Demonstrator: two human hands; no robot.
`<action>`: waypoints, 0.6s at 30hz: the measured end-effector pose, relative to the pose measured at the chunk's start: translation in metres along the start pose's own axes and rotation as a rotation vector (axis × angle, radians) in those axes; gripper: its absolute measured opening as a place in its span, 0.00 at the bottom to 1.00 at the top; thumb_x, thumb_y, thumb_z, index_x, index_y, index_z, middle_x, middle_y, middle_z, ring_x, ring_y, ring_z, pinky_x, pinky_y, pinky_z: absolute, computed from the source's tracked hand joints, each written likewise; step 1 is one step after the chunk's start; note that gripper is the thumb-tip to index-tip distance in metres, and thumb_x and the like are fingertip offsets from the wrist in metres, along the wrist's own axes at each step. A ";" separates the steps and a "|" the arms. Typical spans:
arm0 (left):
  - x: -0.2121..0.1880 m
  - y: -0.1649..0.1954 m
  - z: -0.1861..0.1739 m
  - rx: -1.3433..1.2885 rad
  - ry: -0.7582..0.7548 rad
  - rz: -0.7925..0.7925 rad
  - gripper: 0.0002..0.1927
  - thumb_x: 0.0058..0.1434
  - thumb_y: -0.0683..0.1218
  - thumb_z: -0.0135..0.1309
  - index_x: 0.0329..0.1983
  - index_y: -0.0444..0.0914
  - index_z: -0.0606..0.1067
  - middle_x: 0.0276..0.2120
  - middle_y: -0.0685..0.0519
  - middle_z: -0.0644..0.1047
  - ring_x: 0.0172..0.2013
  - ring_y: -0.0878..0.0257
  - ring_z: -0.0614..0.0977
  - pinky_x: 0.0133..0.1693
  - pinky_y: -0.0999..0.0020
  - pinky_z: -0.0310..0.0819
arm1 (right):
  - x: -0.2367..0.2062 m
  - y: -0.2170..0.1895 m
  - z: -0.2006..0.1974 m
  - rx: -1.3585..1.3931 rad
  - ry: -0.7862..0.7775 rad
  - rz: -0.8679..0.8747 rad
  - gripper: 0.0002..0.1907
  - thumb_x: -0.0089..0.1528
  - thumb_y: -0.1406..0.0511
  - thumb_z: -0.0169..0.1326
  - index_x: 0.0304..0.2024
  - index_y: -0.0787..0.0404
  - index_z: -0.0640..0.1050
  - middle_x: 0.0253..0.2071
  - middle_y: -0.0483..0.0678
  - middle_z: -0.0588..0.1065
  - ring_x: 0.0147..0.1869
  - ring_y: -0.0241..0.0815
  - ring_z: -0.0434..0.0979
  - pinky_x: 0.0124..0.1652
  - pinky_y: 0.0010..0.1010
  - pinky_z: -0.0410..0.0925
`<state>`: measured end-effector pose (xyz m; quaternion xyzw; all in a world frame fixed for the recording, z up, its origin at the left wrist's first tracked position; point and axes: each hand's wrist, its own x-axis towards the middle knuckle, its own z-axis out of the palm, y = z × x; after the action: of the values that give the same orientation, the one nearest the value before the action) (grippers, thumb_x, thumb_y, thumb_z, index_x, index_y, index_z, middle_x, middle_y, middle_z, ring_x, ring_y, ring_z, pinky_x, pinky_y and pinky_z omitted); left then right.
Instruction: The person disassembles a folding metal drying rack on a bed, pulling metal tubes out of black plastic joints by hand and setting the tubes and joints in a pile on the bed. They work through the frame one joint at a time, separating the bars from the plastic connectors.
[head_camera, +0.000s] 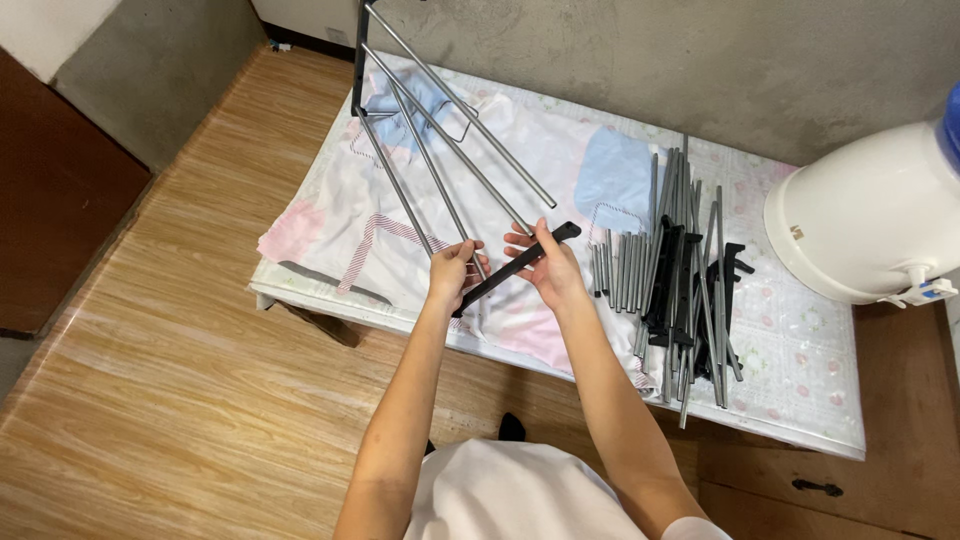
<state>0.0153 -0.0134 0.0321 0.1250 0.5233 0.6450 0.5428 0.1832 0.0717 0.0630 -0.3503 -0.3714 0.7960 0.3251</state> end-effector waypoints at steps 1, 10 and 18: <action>0.002 0.002 0.000 0.004 0.001 0.003 0.15 0.71 0.49 0.48 0.46 0.32 0.78 0.29 0.50 0.80 0.26 0.63 0.82 0.28 0.69 0.78 | 0.001 0.004 -0.001 0.020 0.007 -0.023 0.29 0.66 0.49 0.51 0.57 0.65 0.76 0.48 0.51 0.80 0.48 0.42 0.81 0.46 0.40 0.75; 0.017 -0.001 0.015 0.041 0.044 0.046 0.13 0.70 0.47 0.51 0.40 0.31 0.79 0.28 0.47 0.82 0.23 0.63 0.84 0.25 0.70 0.77 | -0.019 0.070 0.022 -0.056 0.121 -0.044 0.25 0.62 0.54 0.60 0.56 0.61 0.76 0.47 0.45 0.79 0.48 0.39 0.80 0.45 0.36 0.73; 0.017 -0.003 0.021 0.124 0.067 0.073 0.13 0.69 0.46 0.51 0.37 0.31 0.79 0.27 0.48 0.82 0.20 0.64 0.80 0.21 0.71 0.74 | -0.027 0.070 0.029 0.007 0.240 -0.003 0.23 0.62 0.55 0.61 0.50 0.66 0.76 0.43 0.50 0.80 0.44 0.43 0.82 0.43 0.36 0.76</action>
<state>0.0262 0.0118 0.0315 0.1557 0.5751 0.6345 0.4923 0.1570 0.0043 0.0281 -0.4414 -0.3277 0.7490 0.3698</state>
